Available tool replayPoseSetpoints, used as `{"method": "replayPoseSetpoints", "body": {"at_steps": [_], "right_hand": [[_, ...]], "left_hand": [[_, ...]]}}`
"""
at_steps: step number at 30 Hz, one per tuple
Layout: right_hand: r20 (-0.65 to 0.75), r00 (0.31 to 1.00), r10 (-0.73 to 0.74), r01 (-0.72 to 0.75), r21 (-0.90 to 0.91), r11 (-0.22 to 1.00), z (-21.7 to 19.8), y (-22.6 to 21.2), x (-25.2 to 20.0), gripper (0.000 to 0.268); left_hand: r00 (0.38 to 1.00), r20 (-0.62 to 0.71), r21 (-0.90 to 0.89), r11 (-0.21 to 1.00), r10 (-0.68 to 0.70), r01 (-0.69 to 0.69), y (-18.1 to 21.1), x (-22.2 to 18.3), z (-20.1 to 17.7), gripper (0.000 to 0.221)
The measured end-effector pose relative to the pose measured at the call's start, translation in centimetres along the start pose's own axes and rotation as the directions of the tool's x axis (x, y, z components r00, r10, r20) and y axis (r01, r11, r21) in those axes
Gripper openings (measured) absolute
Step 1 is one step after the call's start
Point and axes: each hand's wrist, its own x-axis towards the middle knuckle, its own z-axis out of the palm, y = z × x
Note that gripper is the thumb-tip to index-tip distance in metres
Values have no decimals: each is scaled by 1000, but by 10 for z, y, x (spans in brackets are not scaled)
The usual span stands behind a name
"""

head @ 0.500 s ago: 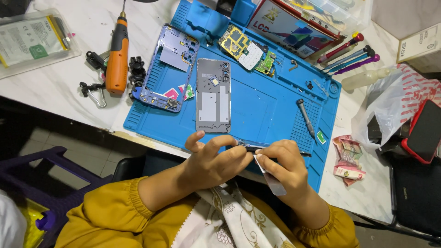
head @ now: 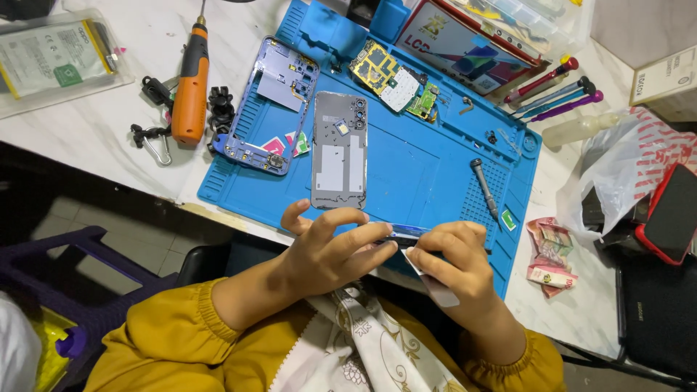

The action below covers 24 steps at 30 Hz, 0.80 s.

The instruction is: Repairing a mobile phone by prying components from the frame and applying adhesive

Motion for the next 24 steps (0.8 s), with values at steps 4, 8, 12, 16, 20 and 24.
{"method": "replayPoseSetpoints", "body": {"at_steps": [4,8,12,16,20,24], "right_hand": [[-12,1000,21,-21,-4,1000,8,9,-2,8],[-164,982,-89,89,-7,996,16,16,4,12],[-140,980,-141,136,-45,990,12,15,13,17],[-119,978,-172,171,-16,985,15,23,0,21],[-116,964,-239,235,-44,971,14,22,4,25],[-96,959,-266,264,-37,964,13,22,2,27]], "left_hand": [[1000,-6,-5,1000,6,-7,0,9,-6,21],[995,-4,-94,990,102,-102,-3,25,-17,15],[995,-39,-82,992,89,-92,-3,33,-22,9],[992,-35,-43,991,125,-126,-5,16,-11,6],[992,-66,-25,993,112,-114,-4,3,-1,5],[993,-55,-5,994,107,-107,-4,-1,1,4]]}}
